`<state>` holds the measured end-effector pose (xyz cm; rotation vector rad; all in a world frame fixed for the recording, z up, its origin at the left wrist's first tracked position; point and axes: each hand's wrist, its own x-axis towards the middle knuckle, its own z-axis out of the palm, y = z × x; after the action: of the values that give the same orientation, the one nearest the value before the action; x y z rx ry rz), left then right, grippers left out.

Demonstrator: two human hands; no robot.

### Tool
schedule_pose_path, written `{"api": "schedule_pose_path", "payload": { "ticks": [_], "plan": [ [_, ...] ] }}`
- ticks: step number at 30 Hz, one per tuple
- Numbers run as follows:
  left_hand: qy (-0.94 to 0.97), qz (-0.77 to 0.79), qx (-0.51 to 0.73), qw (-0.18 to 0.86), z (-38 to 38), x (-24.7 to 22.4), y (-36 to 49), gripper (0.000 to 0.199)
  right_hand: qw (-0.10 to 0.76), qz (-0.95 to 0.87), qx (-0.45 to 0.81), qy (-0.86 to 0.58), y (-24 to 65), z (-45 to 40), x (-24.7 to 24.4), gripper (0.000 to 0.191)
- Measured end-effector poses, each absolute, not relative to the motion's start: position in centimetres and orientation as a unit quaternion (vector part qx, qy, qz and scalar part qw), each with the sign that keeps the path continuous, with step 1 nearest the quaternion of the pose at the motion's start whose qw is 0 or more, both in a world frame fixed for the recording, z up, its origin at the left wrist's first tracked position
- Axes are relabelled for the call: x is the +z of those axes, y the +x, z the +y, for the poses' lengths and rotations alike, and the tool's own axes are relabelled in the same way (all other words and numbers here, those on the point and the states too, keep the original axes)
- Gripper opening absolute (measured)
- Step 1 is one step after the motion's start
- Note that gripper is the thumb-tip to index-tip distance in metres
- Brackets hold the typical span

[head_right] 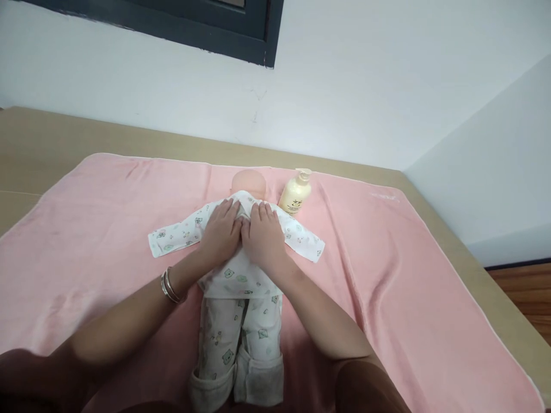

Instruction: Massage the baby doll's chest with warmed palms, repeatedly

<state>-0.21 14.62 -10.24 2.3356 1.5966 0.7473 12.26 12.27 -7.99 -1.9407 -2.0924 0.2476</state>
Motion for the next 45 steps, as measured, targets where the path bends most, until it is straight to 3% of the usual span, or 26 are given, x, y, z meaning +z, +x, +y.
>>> {"api": "schedule_pose_path", "payload": {
  "ticks": [4, 12, 20, 27, 37, 45],
  "plan": [
    [0.781, 0.554, 0.263, 0.120, 16.1, -10.5, -0.8, 0.053, 0.144, -0.735, 0.082, -0.657, 12.0, 11.8, -8.2, 0.059],
    [0.831, 0.522, 0.184, 0.053, 10.9, -9.3, 1.3, 0.056, 0.149, -0.737, 0.104, -0.651, 14.7, 15.0, -9.0, 0.058],
    [0.783, 0.556, 0.221, 0.169, 15.3, -9.2, -0.7, 0.066, 0.120, -0.744, 0.040, -0.656, 12.0, 11.1, -7.6, 0.056],
    [0.789, 0.552, 0.239, 0.122, 13.9, -9.9, 0.2, 0.064, 0.144, -0.730, 0.110, -0.658, 13.9, 13.4, -7.5, 0.056],
    [0.810, 0.529, 0.230, 0.108, 15.9, -9.7, -1.3, 0.054, 0.077, -0.750, 0.081, -0.652, 13.4, 11.9, -7.2, 0.068],
    [0.820, 0.541, 0.183, 0.039, 13.0, -9.3, 0.1, 0.056, 0.131, -0.722, 0.110, -0.671, 13.9, 13.7, -8.0, 0.063]
  ]
}}
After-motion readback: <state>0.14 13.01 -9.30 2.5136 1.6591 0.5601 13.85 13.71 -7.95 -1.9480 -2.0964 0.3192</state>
